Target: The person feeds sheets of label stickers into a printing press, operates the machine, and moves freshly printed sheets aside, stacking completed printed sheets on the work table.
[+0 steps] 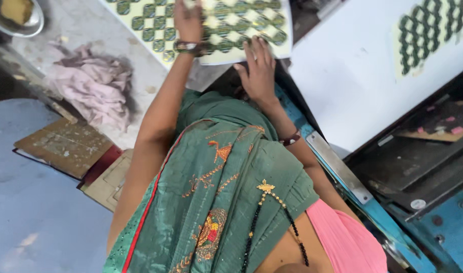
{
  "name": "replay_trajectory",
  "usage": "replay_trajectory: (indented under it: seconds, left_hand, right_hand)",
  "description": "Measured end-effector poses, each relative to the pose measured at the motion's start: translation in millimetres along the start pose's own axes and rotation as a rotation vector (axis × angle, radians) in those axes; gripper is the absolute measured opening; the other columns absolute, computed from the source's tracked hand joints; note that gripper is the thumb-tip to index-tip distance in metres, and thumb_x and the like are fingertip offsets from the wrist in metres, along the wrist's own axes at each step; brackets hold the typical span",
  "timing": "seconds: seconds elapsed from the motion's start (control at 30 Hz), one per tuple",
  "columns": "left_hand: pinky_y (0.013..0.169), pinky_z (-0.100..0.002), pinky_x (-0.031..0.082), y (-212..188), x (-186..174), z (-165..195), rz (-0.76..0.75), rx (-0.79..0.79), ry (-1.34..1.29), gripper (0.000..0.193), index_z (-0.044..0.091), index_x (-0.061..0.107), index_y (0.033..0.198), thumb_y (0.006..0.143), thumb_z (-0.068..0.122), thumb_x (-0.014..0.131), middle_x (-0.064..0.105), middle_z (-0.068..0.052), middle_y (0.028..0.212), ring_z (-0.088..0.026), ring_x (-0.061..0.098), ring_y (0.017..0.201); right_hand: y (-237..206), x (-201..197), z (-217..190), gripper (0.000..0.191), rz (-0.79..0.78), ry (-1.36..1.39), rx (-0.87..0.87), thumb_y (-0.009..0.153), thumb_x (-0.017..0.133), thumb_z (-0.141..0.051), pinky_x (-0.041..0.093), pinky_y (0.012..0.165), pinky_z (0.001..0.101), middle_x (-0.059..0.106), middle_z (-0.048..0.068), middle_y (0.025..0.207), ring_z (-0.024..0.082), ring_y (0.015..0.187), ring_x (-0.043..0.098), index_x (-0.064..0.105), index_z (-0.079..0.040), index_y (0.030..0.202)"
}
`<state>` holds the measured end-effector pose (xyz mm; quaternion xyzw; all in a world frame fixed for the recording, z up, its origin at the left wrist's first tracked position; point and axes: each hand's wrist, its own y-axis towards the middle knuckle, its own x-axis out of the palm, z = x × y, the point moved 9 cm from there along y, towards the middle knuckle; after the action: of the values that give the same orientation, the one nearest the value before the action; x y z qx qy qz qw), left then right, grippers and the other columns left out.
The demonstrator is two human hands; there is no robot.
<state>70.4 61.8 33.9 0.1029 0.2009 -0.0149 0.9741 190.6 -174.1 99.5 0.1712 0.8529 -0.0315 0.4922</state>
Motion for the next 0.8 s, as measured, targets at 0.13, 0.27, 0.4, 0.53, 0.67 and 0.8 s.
replay_trajectory:
  seconds: [0.13, 0.27, 0.4, 0.53, 0.67, 0.8]
  left_hand:
    - [0.114, -0.039, 0.048, 19.0, -112.7, -61.8, 0.14, -0.069, -0.173, 0.065, 0.0, 0.048, 0.151, 0.093, 0.004, 0.078, 0.067, -0.02, 0.144, -0.029, 0.067, 0.127]
    - [0.106, -0.036, 0.052, 9.8, -150.8, -95.4, 0.269, -0.273, -0.275, 0.076, 0.002, 0.042, 0.154, 0.085, -0.006, 0.072, 0.069, -0.02, 0.138, -0.026, 0.069, 0.116]
    - [0.104, -0.035, 0.051, 6.6, -148.6, -92.7, 0.367, -0.313, -0.099, 0.082, 0.004, 0.039, 0.154, 0.081, -0.006, 0.074, 0.065, -0.019, 0.137, -0.026, 0.069, 0.116]
    - [0.101, -0.037, 0.053, 6.4, -140.6, -90.6, 0.412, -0.323, -0.02, 0.083, 0.006, 0.041, 0.154, 0.079, -0.003, 0.076, 0.066, -0.016, 0.128, -0.028, 0.069, 0.112]
    - [0.098, -0.039, 0.051, 7.1, -137.6, -90.7, 0.401, -0.327, 0.103, 0.083, 0.006, 0.042, 0.154, 0.08, 0.002, 0.079, 0.059, -0.015, 0.118, -0.03, 0.066, 0.108]
    - [0.097, -0.039, 0.052, 12.1, -141.3, -85.9, 0.419, -0.291, 0.22, 0.082, 0.006, 0.046, 0.15, 0.078, 0.007, 0.085, 0.056, -0.014, 0.119, -0.031, 0.064, 0.107]
  right_hand:
    - [12.2, -0.1, 2.2, 0.057, 0.016, 0.06, -0.013, 0.099, 0.073, -0.026, 0.033, 0.119, 0.0519, 0.043, 0.021, 0.158, 0.042, 0.147, 0.037, 0.052, -0.004, 0.148]
    - [17.0, 24.5, -2.2, 0.06, -0.053, 0.129, -0.005, 0.096, 0.076, -0.022, 0.04, 0.112, 0.0504, 0.047, 0.022, 0.15, 0.042, 0.139, 0.044, 0.051, -0.001, 0.146]
    - [13.0, 33.8, -14.5, 0.059, -0.092, 0.157, 0.005, 0.094, 0.077, -0.02, 0.043, 0.108, 0.0496, 0.05, 0.021, 0.148, 0.042, 0.134, 0.049, 0.053, -0.001, 0.144]
    - [6.1, 24.5, -13.5, 0.059, -0.071, 0.179, 0.039, 0.091, 0.077, -0.017, 0.044, 0.11, 0.0475, 0.052, 0.02, 0.147, 0.041, 0.134, 0.05, 0.054, -0.002, 0.143]
    - [3.5, 10.5, 13.5, 0.053, -0.014, 0.237, 0.066, 0.093, 0.078, -0.014, 0.044, 0.11, 0.0463, 0.055, 0.02, 0.145, 0.041, 0.131, 0.053, 0.057, -0.002, 0.14]
    - [2.7, -38.6, 87.2, 0.035, 0.138, 0.209, 0.096, 0.089, 0.081, -0.008, 0.053, 0.104, 0.0408, 0.068, 0.016, 0.126, 0.035, 0.12, 0.065, 0.069, -0.005, 0.122]
